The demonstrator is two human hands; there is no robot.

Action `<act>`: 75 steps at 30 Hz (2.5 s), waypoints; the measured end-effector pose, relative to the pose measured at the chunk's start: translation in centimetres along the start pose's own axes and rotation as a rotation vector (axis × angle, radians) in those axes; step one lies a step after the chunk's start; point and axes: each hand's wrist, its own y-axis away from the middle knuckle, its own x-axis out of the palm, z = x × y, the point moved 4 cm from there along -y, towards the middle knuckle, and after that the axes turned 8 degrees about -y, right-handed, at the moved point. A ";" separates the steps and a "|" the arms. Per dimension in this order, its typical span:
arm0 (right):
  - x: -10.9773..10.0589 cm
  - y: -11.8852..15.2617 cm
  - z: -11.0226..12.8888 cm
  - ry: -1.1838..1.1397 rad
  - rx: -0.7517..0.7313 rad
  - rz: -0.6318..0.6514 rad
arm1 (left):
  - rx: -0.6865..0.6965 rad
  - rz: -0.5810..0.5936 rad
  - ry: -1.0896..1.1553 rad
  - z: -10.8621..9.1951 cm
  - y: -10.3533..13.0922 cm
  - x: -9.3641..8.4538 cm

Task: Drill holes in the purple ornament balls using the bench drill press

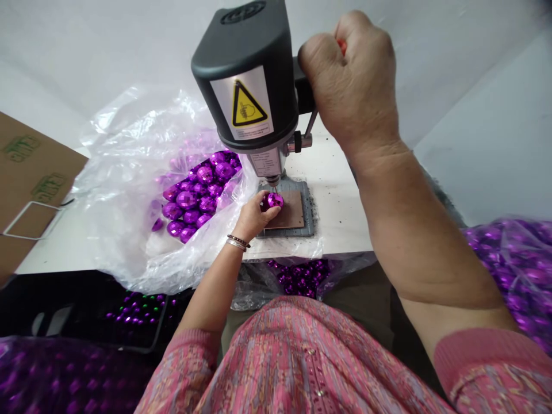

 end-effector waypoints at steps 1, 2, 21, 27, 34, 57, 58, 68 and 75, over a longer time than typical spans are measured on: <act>0.0 0.0 0.0 -0.005 -0.002 -0.002 | 0.011 -0.007 -0.022 -0.2 0.0 -0.1; 0.0 0.0 -0.1 -0.009 -0.005 -0.007 | 0.029 -0.009 -0.049 -0.5 -0.1 -0.1; -0.8 5.1 -2.0 -0.133 -0.417 -0.078 | 0.061 0.020 0.163 0.2 -0.6 2.2; -0.7 9.6 -4.8 0.115 -0.633 -0.187 | 0.085 0.000 0.168 0.1 -0.5 2.2; 0.0 11.1 -6.0 0.155 -0.778 -0.306 | 0.110 -0.001 0.181 0.2 -0.4 2.4; 1.0 10.4 -6.2 -0.088 -0.717 -0.382 | 0.110 -0.003 0.161 0.2 -0.1 2.3; 0.7 9.4 -5.5 -0.088 -0.682 -0.390 | 0.097 -0.010 0.155 0.1 0.0 2.3; -0.2 4.7 -3.2 -0.044 -0.282 -0.193 | 0.436 0.124 0.139 0.2 7.3 1.6; -0.2 4.9 -3.8 -0.065 -0.333 -0.244 | 0.292 0.043 0.072 3.2 8.4 -3.8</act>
